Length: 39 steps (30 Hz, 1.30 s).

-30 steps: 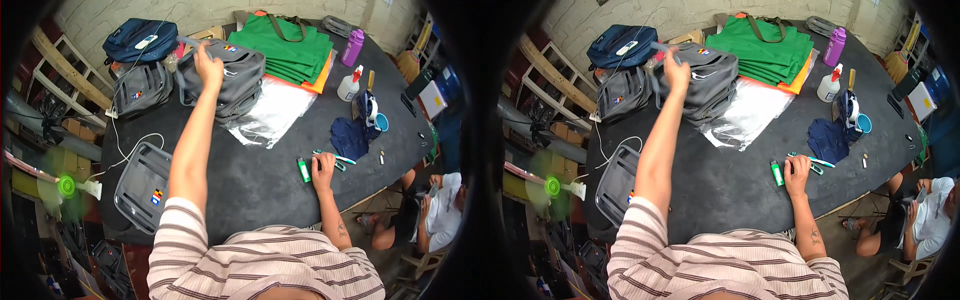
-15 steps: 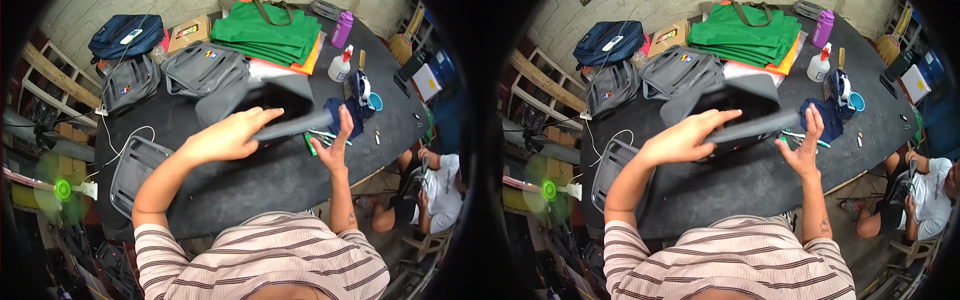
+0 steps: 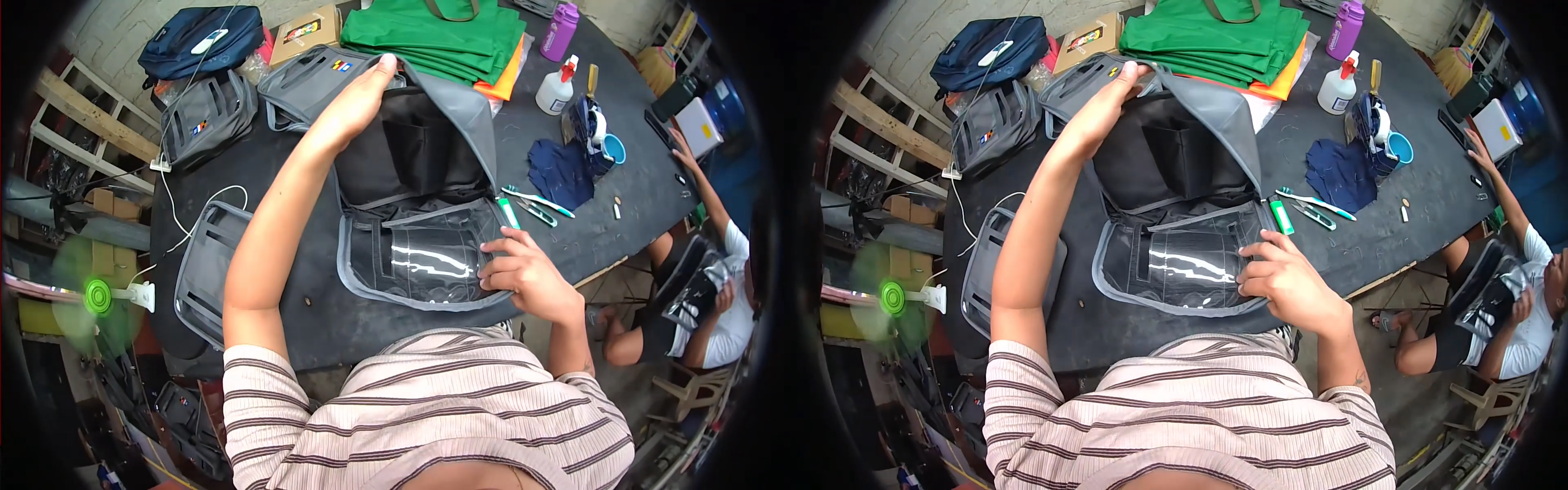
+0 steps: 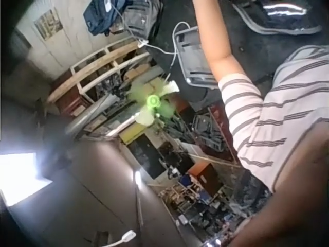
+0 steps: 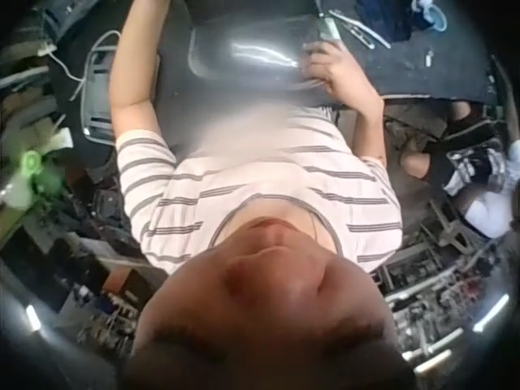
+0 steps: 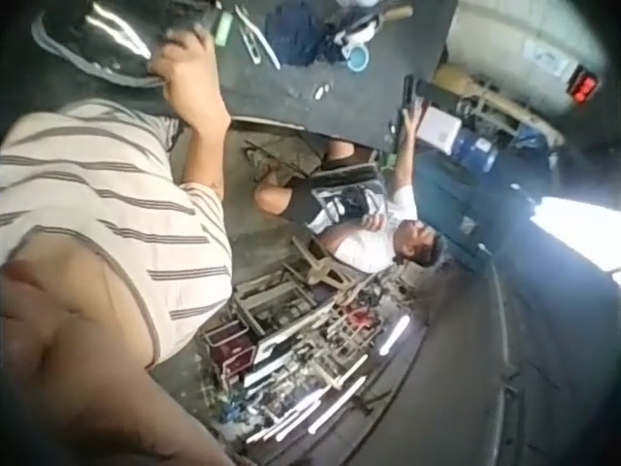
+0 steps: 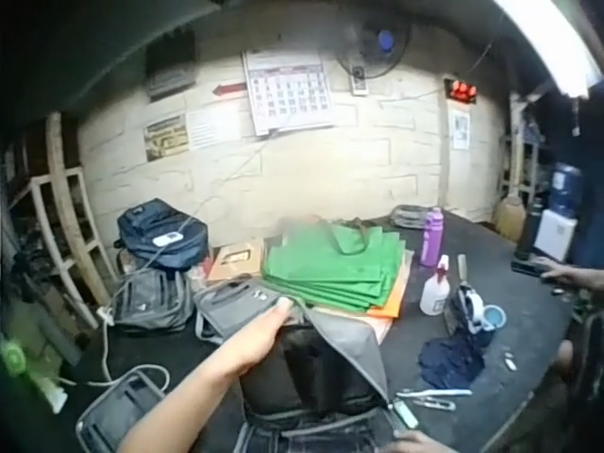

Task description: Inspecting the quality and features of various manufactured gray bags at a workshop table.

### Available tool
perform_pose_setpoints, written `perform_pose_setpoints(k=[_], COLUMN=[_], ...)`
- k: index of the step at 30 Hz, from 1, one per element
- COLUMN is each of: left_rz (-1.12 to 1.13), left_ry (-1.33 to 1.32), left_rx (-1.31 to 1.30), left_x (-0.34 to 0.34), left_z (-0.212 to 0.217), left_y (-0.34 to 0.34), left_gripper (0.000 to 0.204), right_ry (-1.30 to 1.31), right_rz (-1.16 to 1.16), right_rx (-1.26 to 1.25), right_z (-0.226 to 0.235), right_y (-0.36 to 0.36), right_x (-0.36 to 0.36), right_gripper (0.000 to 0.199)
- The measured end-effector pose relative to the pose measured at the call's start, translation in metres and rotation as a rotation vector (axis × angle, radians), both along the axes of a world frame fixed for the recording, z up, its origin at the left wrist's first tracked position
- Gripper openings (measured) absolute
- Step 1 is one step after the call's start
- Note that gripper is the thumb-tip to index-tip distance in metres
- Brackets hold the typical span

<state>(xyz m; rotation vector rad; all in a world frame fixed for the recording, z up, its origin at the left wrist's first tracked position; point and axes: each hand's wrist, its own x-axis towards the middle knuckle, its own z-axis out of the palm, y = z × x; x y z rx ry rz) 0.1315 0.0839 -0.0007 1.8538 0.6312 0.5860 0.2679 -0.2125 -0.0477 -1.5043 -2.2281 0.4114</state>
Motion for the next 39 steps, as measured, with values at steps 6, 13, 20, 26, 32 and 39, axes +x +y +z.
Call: perform_pose_setpoints(k=[6,13,20,26,32,39], left_rz=[0.047,0.153,0.061,0.074,0.079,0.110], left_ry=[0.013,-0.259,-0.117,-0.208,-0.095,-0.078], left_rx=[0.091,0.206,0.608,0.606,0.604,0.661], left_x=[-0.001,-0.010,-0.022,-0.030,-0.030,-0.025], left_z=[-0.004,-0.032,-0.035,-0.034,-0.028,-0.029], left_y=[0.005,-0.019,-0.055,-0.077,-0.096,-0.089], left_gripper=[0.046,0.016,0.048,0.044,0.049,0.047], right_ry=[0.007,-0.027,-0.086,-0.087,-0.301,-0.437], right_rz=[-0.013,-0.006,0.013,0.028,-0.535,-0.109], right_rx=[-0.082,-0.118,-0.149,-0.423,-0.248,-0.156], right_z=[0.000,0.001,0.001,0.011,0.010,-0.038], right_y=[-0.004,-0.002,0.000,0.005,0.047,0.046], right_x=[0.012,0.013,0.013,0.009,-0.032,-0.042], right_gripper=[0.031,0.028,0.026,0.044,0.056,0.057])
